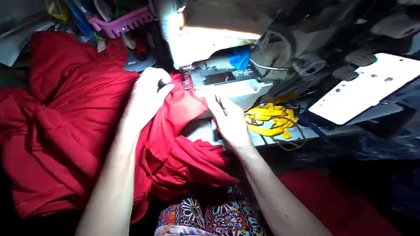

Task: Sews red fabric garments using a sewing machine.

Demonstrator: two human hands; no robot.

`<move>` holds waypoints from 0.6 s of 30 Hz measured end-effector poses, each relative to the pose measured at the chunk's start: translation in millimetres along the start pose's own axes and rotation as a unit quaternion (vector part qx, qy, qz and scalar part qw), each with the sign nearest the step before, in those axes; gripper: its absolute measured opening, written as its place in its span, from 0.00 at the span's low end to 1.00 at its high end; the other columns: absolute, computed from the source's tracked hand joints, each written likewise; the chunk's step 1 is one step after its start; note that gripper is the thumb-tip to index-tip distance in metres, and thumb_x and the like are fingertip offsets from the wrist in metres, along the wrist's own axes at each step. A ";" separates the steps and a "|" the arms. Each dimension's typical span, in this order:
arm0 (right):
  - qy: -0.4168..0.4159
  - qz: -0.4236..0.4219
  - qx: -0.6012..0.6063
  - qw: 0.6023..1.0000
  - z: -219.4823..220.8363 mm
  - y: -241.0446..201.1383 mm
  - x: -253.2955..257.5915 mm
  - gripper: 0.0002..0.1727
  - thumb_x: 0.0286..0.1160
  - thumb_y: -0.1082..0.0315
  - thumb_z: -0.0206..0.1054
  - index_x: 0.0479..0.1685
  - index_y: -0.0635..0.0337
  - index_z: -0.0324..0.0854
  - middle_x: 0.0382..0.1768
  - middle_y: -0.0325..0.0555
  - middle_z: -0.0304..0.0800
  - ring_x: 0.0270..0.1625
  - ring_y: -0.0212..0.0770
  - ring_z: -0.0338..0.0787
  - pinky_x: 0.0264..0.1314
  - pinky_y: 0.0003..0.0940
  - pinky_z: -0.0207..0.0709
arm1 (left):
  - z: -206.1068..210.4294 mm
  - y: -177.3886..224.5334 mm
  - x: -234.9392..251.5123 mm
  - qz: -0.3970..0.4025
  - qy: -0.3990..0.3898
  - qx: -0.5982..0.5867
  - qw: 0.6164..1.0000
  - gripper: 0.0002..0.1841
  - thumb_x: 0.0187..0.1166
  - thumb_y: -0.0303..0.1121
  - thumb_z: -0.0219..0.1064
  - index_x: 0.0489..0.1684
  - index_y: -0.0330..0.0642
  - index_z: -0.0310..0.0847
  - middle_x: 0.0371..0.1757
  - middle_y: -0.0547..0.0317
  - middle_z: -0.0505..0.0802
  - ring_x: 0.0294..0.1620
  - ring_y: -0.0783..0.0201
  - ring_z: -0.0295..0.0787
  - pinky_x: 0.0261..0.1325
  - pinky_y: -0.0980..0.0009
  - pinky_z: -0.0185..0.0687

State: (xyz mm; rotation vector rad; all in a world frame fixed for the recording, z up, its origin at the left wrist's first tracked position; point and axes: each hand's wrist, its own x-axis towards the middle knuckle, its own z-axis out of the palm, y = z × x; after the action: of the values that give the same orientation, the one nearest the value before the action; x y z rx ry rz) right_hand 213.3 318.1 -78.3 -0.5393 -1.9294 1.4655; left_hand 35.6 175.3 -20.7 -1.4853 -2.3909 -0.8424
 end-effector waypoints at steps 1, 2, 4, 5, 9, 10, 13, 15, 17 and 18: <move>0.012 -0.050 -0.034 0.998 -3.3 -1.4 1.6 0.16 0.86 0.58 0.64 0.62 0.56 0.85 0.36 0.35 0.88 0.30 0.23 0.83 0.34 0.22 0.81 | -13.0 6.2 -27.3 -0.034 -0.012 0.003 0.999 0.15 0.83 0.39 0.69 0.58 0.39 0.84 0.59 0.46 0.88 0.50 0.56 0.86 0.56 0.54 0.81; 0.011 -0.088 -0.070 0.994 -5.7 -3.8 3.1 0.16 0.82 0.57 0.68 0.59 0.56 0.86 0.45 0.39 0.90 0.42 0.28 0.88 0.47 0.29 0.84 | -21.4 7.9 -53.4 -0.072 -0.034 0.014 0.997 0.17 0.80 0.41 0.72 0.60 0.42 0.82 0.59 0.49 0.87 0.45 0.57 0.86 0.49 0.53 0.83; -0.034 -0.134 -0.173 0.975 -5.6 -13.1 0.1 0.20 0.78 0.54 0.72 0.58 0.59 0.86 0.60 0.52 0.86 0.56 0.45 0.88 0.55 0.46 0.84 | -19.2 -3.7 -95.0 -0.120 -0.079 0.033 0.989 0.18 0.75 0.40 0.75 0.58 0.46 0.81 0.43 0.54 0.86 0.30 0.57 0.82 0.32 0.51 0.79; -0.059 -0.144 -0.217 0.964 -1.4 -16.7 -2.5 0.18 0.76 0.56 0.74 0.55 0.60 0.87 0.62 0.56 0.82 0.54 0.51 0.88 0.48 0.51 0.84 | -13.9 -12.0 -105.9 -0.128 -0.086 0.039 0.987 0.15 0.75 0.36 0.73 0.56 0.45 0.81 0.37 0.52 0.86 0.27 0.55 0.80 0.30 0.50 0.75; -0.151 -0.056 -0.001 0.987 21.8 -23.2 -13.6 0.09 0.81 0.68 0.69 0.48 0.67 0.85 0.39 0.47 0.86 0.36 0.36 0.85 0.38 0.33 0.82 | -22.6 -12.5 -92.4 -0.125 0.040 0.087 0.988 0.13 0.79 0.27 0.58 0.52 0.26 0.80 0.54 0.25 0.85 0.51 0.28 0.84 0.52 0.31 0.76; -0.181 0.010 0.112 0.977 29.7 -21.1 -11.0 0.09 0.84 0.66 0.66 0.48 0.66 0.81 0.24 0.42 0.82 0.22 0.28 0.80 0.24 0.23 0.77 | -17.7 -16.7 -86.0 -0.123 0.081 0.093 0.985 0.14 0.80 0.27 0.55 0.52 0.24 0.79 0.57 0.24 0.83 0.57 0.28 0.82 0.58 0.33 0.75; -0.225 0.155 0.244 0.930 31.8 -16.2 -11.9 0.11 0.84 0.62 0.66 0.53 0.59 0.78 0.16 0.37 0.73 0.12 0.26 0.70 0.14 0.19 0.66 | 13.8 -39.5 -72.8 -0.170 0.057 0.058 0.982 0.12 0.85 0.19 0.54 0.60 0.21 0.77 0.69 0.23 0.79 0.73 0.28 0.75 0.74 0.33 0.69; -0.184 0.120 0.127 0.967 26.6 -16.7 -18.5 0.13 0.82 0.60 0.68 0.56 0.58 0.81 0.22 0.39 0.77 0.18 0.27 0.73 0.20 0.22 0.69 | 20.6 -46.8 -66.6 -0.172 0.014 0.088 0.981 0.14 0.84 0.17 0.55 0.64 0.24 0.76 0.71 0.24 0.78 0.74 0.27 0.75 0.73 0.31 0.69; -0.163 -0.011 -0.009 0.986 24.2 -16.7 -20.0 0.17 0.84 0.66 0.65 0.66 0.62 0.83 0.47 0.49 0.90 0.46 0.39 0.89 0.50 0.39 0.84 | 14.3 -35.8 -58.9 -0.119 0.028 0.112 0.986 0.16 0.82 0.20 0.54 0.64 0.24 0.78 0.76 0.24 0.75 0.78 0.25 0.70 0.76 0.29 0.63; -0.162 -0.087 -0.046 0.982 24.6 -14.2 -20.6 0.15 0.82 0.70 0.65 0.63 0.62 0.85 0.52 0.50 0.90 0.53 0.41 0.90 0.58 0.41 0.85 | 10.8 -24.0 -54.7 -0.083 0.048 0.107 0.990 0.18 0.83 0.24 0.52 0.64 0.26 0.79 0.78 0.25 0.73 0.80 0.24 0.67 0.78 0.28 0.60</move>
State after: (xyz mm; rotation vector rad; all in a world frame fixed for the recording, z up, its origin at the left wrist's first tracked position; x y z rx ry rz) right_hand 211.3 283.3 -74.0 -0.1690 -2.2421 1.4238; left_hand 41.9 132.1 -62.9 -1.1522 -2.4684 -0.6482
